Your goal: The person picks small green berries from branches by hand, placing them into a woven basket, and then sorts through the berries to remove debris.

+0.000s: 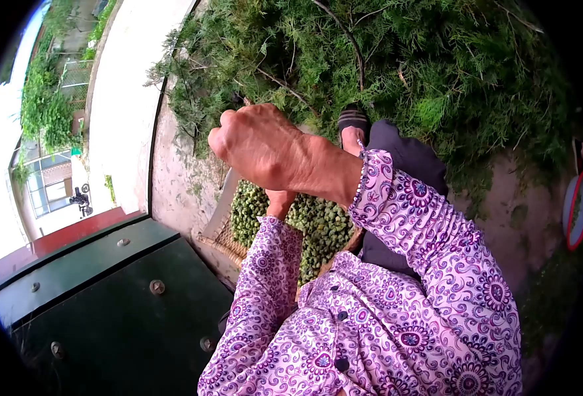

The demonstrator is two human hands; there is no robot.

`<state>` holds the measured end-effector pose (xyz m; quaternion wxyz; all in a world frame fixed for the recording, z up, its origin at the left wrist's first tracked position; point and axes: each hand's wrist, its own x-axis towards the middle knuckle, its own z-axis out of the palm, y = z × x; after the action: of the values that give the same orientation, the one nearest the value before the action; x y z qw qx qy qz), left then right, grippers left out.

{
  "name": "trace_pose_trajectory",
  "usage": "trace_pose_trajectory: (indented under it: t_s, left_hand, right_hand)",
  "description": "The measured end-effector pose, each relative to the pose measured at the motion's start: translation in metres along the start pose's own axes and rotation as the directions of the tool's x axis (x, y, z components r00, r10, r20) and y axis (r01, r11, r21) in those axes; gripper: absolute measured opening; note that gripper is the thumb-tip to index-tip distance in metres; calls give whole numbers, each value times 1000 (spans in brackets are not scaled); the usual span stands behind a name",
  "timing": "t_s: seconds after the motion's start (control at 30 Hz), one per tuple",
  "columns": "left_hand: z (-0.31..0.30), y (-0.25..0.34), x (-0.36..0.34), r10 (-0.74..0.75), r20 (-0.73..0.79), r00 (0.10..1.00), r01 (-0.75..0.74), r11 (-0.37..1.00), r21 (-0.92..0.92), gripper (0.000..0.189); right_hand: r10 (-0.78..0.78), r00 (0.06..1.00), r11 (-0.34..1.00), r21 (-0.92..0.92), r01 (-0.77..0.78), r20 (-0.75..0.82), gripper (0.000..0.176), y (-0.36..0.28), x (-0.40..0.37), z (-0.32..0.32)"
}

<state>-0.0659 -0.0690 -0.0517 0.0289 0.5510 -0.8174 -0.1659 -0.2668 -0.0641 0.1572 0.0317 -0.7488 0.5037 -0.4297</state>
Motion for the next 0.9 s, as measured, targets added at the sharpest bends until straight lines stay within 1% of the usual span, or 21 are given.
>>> trace_pose_trajectory:
  t_s: [0.03,0.07,0.1,0.17,0.23,0.27,0.3,0.37,0.4,0.43,0.47,0.5,0.53,0.57,0.6,0.63,0.7,0.73,0.8,0.83,0.9]
  left_hand:
    - [-17,5,2,-29,-56,998,25,997,-70,36]
    - [-34,10,2,-91,-81,992,52,918,-392,27]
    - [-33,-7,7,-211,-76,975,156,880,-448,18]
    - [-61,-12,30,-277,43,960,233,705,-670,19]
    - [-112,23,51,-70,66,995,83,277,-957,50]
    - [-139,55,55,40,23,999,19,113,-993,63]
    - [-156,76,58,142,-35,989,-27,-60,-998,78]
    - [-151,75,72,257,17,966,56,-143,-988,84]
    - [-131,60,79,246,74,966,102,-104,-989,80]
    - [-120,56,70,179,93,979,70,129,-989,71]
    - [-109,49,63,31,218,975,184,433,-882,59]
    - [-86,29,49,86,174,981,94,573,-814,55]
    - [-56,-2,37,6,261,965,198,635,-747,57]
    - [-35,-20,19,-35,310,950,269,596,-757,58]
    - [-19,-39,2,-59,297,953,257,674,-692,56]
    - [-19,-37,-16,-145,289,946,313,634,-707,54]
    - [-13,-39,-43,-272,272,923,383,576,-722,50]
    - [-8,-44,-52,-303,274,913,406,604,-685,48]
    - [17,-58,-64,-369,224,902,425,668,-611,43]
    - [23,-58,-64,-344,174,923,378,718,-584,46]
    - [20,-36,-63,-280,206,937,346,809,-475,51]
  right_hand:
    - [-41,998,999,-11,40,-55,10,1,-2,-4]
    - [39,997,997,59,-43,67,8,0,-1,-9]
    - [33,997,997,65,-37,63,8,-1,-3,-9]
    - [-37,976,999,-35,30,-216,7,0,-9,-8]
    - [-71,977,993,-109,50,-201,9,2,-7,-10]
    - [90,996,996,-3,-90,-29,11,3,0,-13]
    - [232,960,966,74,-246,160,14,3,5,-16]
    - [246,955,964,60,-259,163,14,4,4,-17]
    - [247,960,962,82,-259,130,14,5,3,-16]
    - [251,964,961,101,-259,91,13,6,4,-16]
    - [270,955,952,115,-284,123,14,4,5,-20]
    - [277,954,950,115,-290,116,14,3,6,-22]
    - [271,950,954,87,-286,154,14,2,7,-23]
    - [265,943,958,61,-282,199,14,2,5,-22]
    - [155,988,988,18,-155,18,14,6,-7,-9]
    - [156,987,987,24,-156,28,14,6,-6,-8]
    - [-85,957,996,-64,70,-276,16,5,-1,-9]
    - [-87,958,996,-59,74,-274,16,5,2,-8]
    - [68,997,998,2,-68,22,16,3,7,-7]
    - [66,998,998,1,-66,23,16,3,7,-6]
    - [44,999,999,-16,-44,10,16,0,6,-4]
